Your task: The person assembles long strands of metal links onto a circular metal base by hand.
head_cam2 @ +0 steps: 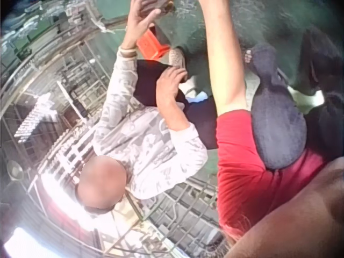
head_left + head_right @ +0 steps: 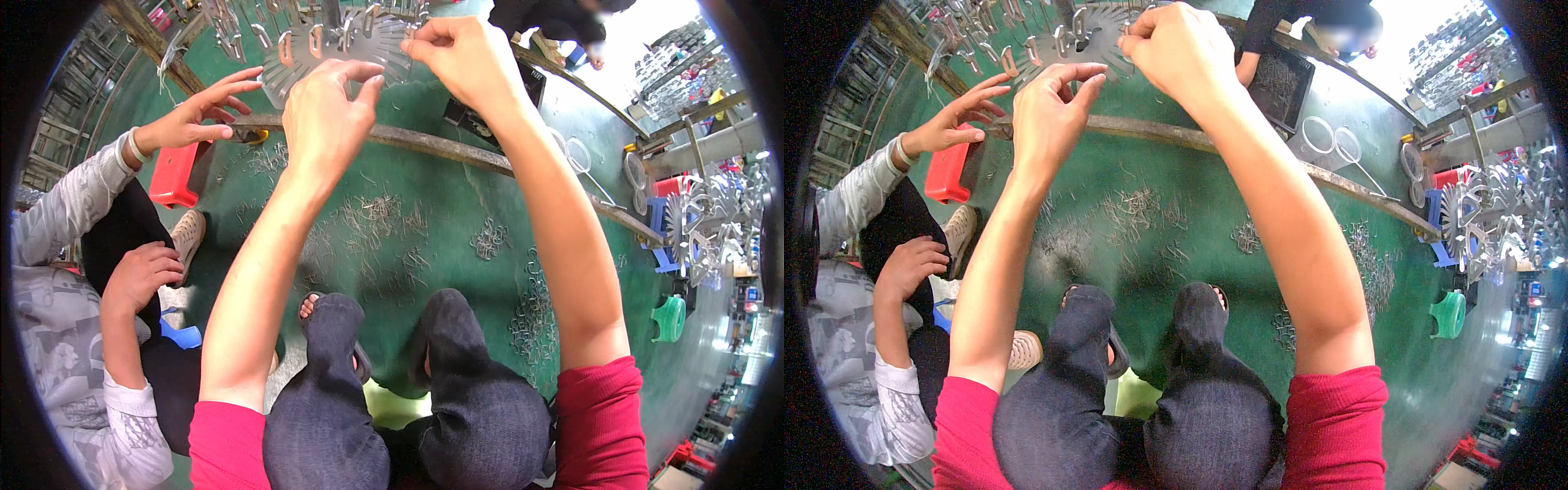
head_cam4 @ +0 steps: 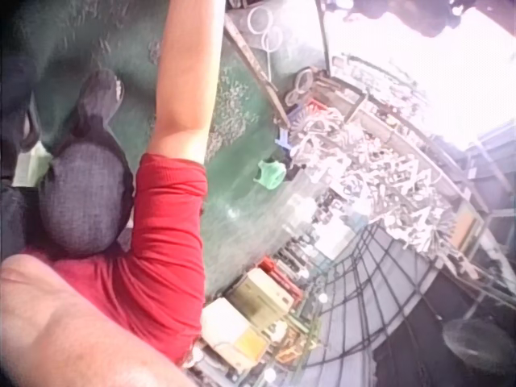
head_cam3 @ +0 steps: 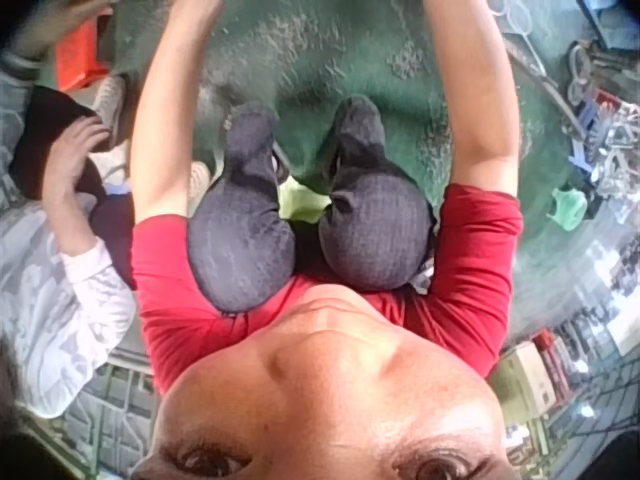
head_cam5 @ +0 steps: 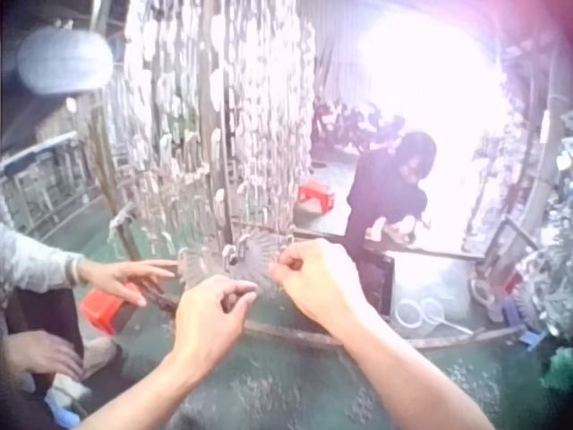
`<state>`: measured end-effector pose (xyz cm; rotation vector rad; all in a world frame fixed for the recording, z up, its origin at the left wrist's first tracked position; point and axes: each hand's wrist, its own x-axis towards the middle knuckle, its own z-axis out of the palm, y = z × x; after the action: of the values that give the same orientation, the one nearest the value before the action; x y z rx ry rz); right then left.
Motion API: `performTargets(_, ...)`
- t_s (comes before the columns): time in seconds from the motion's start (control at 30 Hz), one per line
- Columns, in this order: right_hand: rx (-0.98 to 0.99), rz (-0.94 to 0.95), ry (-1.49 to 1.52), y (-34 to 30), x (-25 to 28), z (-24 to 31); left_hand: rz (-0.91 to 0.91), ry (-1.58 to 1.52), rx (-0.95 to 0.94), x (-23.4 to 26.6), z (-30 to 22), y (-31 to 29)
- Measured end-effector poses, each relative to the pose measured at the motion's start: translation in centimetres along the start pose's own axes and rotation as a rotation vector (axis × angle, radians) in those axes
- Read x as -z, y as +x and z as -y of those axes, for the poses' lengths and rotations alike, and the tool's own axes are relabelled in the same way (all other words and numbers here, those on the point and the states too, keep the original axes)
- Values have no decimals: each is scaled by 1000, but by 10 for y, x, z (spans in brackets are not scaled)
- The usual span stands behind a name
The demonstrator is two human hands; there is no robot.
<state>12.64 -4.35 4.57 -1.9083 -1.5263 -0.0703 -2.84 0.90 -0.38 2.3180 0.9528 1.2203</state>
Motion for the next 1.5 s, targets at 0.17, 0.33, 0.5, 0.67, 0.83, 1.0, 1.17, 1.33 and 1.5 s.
performTargets(0.17, -19, -54, 142, -10, -4, -6, -59, -230, 82, 13, -38, 4)
performTargets(0.33, -8, -91, 383, -26, -10, 1, -31, -232, 123, 17, -46, 13)
performTargets(0.5, -81, -49, 634, -40, -7, 12, 55, -255, 144, 18, -51, 16)
performTargets(0.67, -132, 5, 837, -45, -5, 8, 68, -291, 122, 20, -50, 14)
performTargets(0.83, -146, 16, 807, -49, -7, 13, 61, -270, 108, 27, -59, 12)
performTargets(1.0, -213, 69, 972, -53, -8, 15, 32, -288, 132, 25, -52, 10)
performTargets(1.17, -489, 144, 1287, -56, -7, 16, 13, -312, 134, 22, -53, 6)
performTargets(1.33, -511, 100, 1376, -60, -5, 16, -14, -351, 128, 24, -49, 7)
performTargets(1.5, -476, 27, 1221, -62, 10, 11, -4, -297, 137, 29, -52, 7)
